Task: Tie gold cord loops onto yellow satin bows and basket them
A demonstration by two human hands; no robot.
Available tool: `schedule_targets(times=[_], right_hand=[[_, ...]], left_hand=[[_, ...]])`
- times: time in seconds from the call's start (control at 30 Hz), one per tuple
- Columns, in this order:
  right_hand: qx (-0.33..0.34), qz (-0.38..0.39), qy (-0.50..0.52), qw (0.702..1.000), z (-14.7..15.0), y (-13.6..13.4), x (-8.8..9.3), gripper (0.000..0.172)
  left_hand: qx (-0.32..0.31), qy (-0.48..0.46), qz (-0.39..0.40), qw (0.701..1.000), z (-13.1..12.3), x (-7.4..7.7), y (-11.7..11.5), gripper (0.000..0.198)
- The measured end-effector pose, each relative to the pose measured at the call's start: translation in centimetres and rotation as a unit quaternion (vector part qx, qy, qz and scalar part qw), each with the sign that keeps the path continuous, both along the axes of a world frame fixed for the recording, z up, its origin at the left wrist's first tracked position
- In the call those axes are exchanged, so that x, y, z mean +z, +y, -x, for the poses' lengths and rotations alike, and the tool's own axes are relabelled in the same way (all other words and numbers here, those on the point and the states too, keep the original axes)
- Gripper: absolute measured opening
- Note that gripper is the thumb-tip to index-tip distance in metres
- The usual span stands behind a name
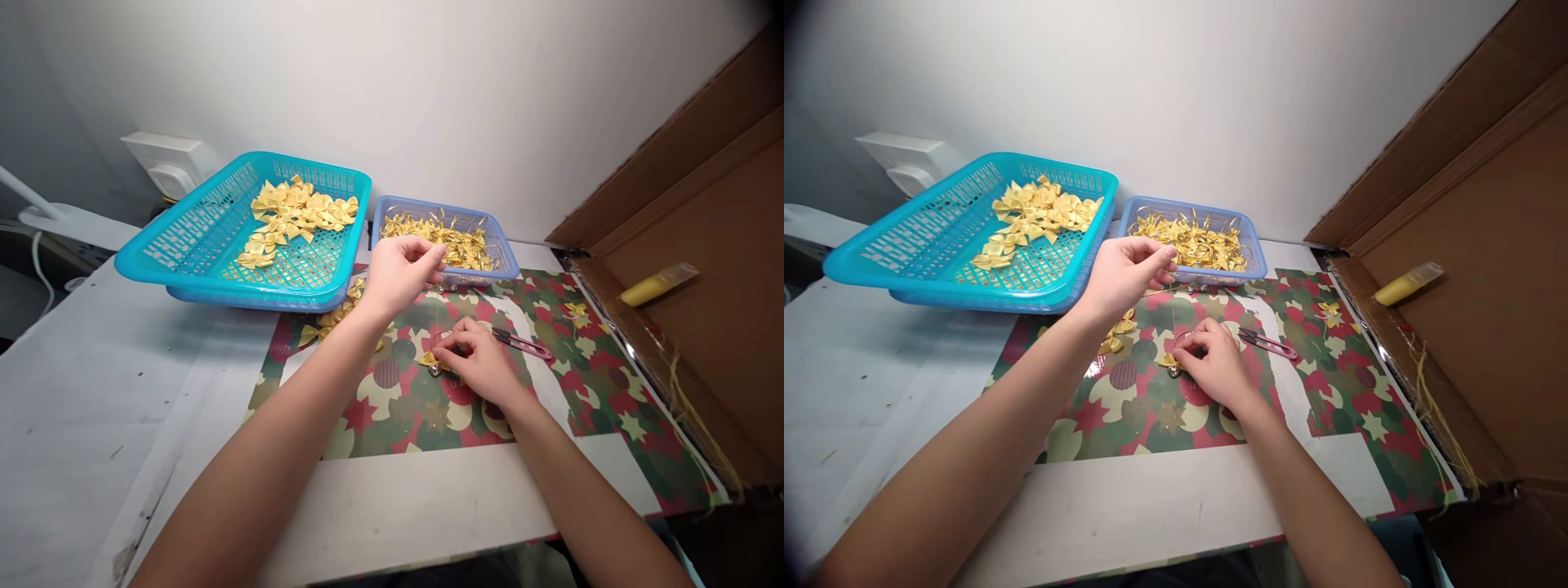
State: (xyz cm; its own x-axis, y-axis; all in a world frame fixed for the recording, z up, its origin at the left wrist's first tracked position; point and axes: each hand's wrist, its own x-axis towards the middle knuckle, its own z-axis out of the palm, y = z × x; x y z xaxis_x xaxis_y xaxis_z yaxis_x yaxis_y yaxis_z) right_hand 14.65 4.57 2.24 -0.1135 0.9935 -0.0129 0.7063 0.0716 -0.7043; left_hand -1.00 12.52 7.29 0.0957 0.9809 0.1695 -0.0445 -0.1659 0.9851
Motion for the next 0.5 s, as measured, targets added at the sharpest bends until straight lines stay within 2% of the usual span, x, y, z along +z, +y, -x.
schedule_targets(times=[0.17, 0.37, 0.5], right_hand=[[0.003, 0.019, -0.012, 1.0, 0.0, -0.27, 0.5, 0.014], [0.021, 0.042, 0.016, 0.999, -0.34, -0.3, 1.01, 0.015], [0.028, 0.051, 0.035, 0.998, -0.63, -0.19, 0.79, 0.018]], left_hand=[[0.028, -0.015, -0.009, 0.999, 0.38, -0.17, 0.33, 0.02], [-0.008, 0.012, 0.027, 1.0, 0.05, -0.26, 0.09, 0.018], [0.004, 0.008, 0.01, 1.0, -0.15, -0.5, 0.12, 0.02]])
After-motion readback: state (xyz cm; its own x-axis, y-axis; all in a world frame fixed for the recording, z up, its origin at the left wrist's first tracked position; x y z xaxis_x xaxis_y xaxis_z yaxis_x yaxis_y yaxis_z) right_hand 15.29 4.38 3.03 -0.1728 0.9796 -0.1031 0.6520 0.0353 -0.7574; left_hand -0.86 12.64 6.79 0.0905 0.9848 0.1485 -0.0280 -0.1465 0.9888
